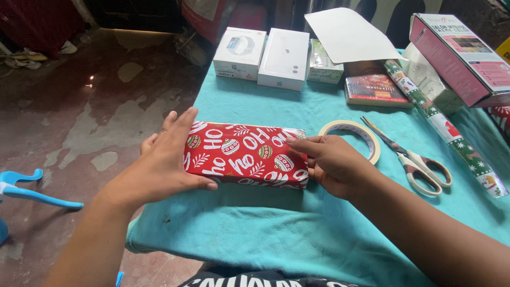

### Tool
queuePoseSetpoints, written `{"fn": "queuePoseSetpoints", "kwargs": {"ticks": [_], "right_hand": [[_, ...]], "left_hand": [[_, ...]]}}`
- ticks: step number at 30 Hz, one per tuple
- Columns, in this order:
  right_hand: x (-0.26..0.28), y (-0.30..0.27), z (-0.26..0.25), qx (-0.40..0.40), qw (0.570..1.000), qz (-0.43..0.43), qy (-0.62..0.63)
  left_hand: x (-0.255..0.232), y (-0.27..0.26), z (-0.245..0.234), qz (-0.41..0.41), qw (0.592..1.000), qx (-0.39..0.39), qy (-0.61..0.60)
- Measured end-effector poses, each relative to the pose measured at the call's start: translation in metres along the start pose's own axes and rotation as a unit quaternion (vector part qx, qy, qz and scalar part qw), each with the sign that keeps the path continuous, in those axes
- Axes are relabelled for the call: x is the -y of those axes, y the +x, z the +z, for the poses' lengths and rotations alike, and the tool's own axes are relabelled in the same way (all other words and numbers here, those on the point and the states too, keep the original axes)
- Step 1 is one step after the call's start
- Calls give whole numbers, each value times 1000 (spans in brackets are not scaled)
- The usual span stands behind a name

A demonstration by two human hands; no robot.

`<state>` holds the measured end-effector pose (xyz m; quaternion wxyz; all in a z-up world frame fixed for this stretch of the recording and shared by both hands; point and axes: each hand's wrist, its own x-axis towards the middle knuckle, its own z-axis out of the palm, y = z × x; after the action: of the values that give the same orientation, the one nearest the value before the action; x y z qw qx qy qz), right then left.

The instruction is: The person wraps a rectangular box with red holiday-themed wrapping paper. They fold the paper edges, use scissors to trim excess paper, and secure the folds with clear adhesive tape. The wrapped box is placed on a teal cloth-covered table.

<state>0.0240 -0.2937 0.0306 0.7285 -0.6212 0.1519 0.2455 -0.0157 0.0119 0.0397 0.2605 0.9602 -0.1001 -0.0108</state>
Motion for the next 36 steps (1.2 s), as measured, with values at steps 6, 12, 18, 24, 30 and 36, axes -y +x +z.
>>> {"fn": "queuePoseSetpoints", "kwargs": {"ticks": [6, 12, 18, 24, 30, 36], "right_hand": [[10, 2, 4, -6, 999, 35, -16], [9, 9, 5, 2, 999, 49, -13], [2, 12, 4, -30, 999, 28, -27], [7, 9, 0, -57, 998, 4, 20], [8, 7, -7, -85, 996, -6, -4], [5, 9, -3, -92, 995, -10, 38]], "left_hand": [[5, 9, -3, 10, 1000, -5, 8], [1, 8, -3, -47, 999, 8, 16], [-7, 9, -7, -71, 996, 26, 55], [0, 1, 2, -8, 1000, -15, -6], [5, -9, 28, -102, 956, -131, -241], [9, -10, 24, -131, 884, -133, -428]]}}
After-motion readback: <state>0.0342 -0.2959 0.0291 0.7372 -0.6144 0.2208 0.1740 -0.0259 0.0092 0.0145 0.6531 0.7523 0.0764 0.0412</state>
